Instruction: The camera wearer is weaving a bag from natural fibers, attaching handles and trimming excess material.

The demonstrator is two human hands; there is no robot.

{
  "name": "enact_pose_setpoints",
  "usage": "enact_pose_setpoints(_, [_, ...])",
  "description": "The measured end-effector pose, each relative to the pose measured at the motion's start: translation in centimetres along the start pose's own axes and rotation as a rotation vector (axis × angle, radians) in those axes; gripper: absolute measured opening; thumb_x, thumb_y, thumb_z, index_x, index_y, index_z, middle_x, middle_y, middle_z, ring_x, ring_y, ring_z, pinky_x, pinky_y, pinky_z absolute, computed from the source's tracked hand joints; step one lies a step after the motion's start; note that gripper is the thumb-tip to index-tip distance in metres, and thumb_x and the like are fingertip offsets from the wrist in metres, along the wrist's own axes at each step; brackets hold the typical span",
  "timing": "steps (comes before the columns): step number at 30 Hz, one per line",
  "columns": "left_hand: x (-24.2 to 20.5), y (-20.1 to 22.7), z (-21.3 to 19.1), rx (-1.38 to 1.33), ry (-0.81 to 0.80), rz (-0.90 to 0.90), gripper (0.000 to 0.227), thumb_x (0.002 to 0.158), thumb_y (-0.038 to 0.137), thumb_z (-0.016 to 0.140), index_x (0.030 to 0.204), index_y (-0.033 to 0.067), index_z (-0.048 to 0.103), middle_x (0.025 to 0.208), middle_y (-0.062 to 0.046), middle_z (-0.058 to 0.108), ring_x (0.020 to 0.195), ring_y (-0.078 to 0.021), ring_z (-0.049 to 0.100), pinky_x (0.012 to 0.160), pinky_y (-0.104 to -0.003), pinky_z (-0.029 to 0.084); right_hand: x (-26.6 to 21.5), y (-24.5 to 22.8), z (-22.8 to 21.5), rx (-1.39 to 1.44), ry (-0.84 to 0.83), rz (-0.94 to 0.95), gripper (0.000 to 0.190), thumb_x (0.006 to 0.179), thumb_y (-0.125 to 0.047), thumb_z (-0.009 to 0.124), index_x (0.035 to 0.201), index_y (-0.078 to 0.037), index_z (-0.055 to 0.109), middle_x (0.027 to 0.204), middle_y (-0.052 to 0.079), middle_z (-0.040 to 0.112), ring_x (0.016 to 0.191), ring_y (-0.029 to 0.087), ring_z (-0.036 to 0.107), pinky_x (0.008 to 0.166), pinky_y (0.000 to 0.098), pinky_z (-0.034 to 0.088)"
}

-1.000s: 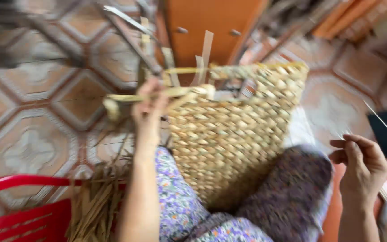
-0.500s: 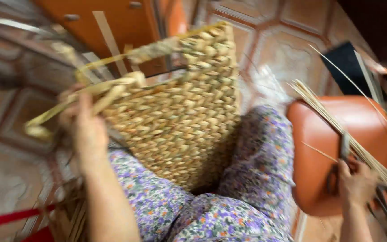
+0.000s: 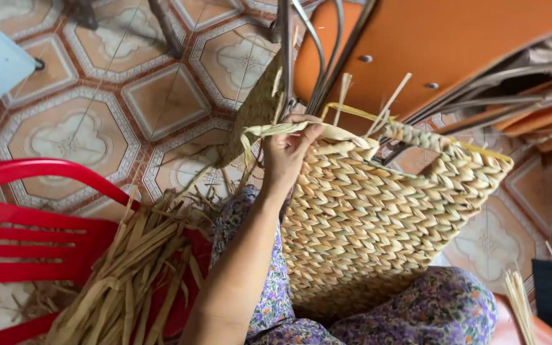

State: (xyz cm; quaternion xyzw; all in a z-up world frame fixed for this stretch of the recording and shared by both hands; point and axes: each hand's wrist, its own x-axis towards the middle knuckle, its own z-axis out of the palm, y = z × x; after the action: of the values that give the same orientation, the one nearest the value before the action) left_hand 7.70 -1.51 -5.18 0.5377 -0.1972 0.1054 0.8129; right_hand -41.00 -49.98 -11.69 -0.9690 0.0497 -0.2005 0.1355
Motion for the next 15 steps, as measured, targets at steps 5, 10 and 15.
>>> enact_pose_setpoints(5, [-0.1, 1.5, -0.2, 0.108, 0.001, -0.26, 0.014, 0.094, 0.019, 0.076, 0.103, 0.0081, 0.075, 0.081, -0.001, 0.07, 0.06, -0.0061, 0.053, 0.05, -0.018, 0.038, 15.7, -19.9, 0.7, 0.1, -0.079, -0.334, 0.027, 0.098, -0.016, 0.065, 0.121, -0.002, 0.062, 0.105, 0.023, 0.069, 0.085, 0.019, 0.072, 0.082, 0.0356, 0.058])
enact_pose_setpoints(10, [-0.3, 1.2, -0.2, -0.064, -0.052, -0.236, 0.016, 0.099, 0.025, 0.073, 0.107, 0.0103, 0.074, 0.085, 0.005, 0.068, 0.074, -0.0015, 0.06, 0.061, -0.018, 0.052, 27.1, -38.6, 3.2, 0.535, -0.396, 0.459, 0.054, 0.096, -0.012, 0.059, 0.15, -0.014, 0.057, 0.073, 0.01, 0.068, 0.059, 0.015, 0.057, 0.052, 0.0318, 0.048])
enact_pose_setpoints(15, [-0.1, 0.4, -0.1, -0.054, -0.074, -0.281, 0.018, 0.1, 0.026, 0.071, 0.107, 0.0101, 0.073, 0.085, 0.003, 0.069, 0.073, -0.004, 0.06, 0.062, -0.02, 0.051, 33.2, -41.6, 5.5, 0.507, -0.404, 0.312, 0.053, 0.094, -0.014, 0.058, 0.146, -0.015, 0.058, 0.059, 0.003, 0.057, 0.048, 0.009, 0.048, 0.043, 0.0282, 0.038])
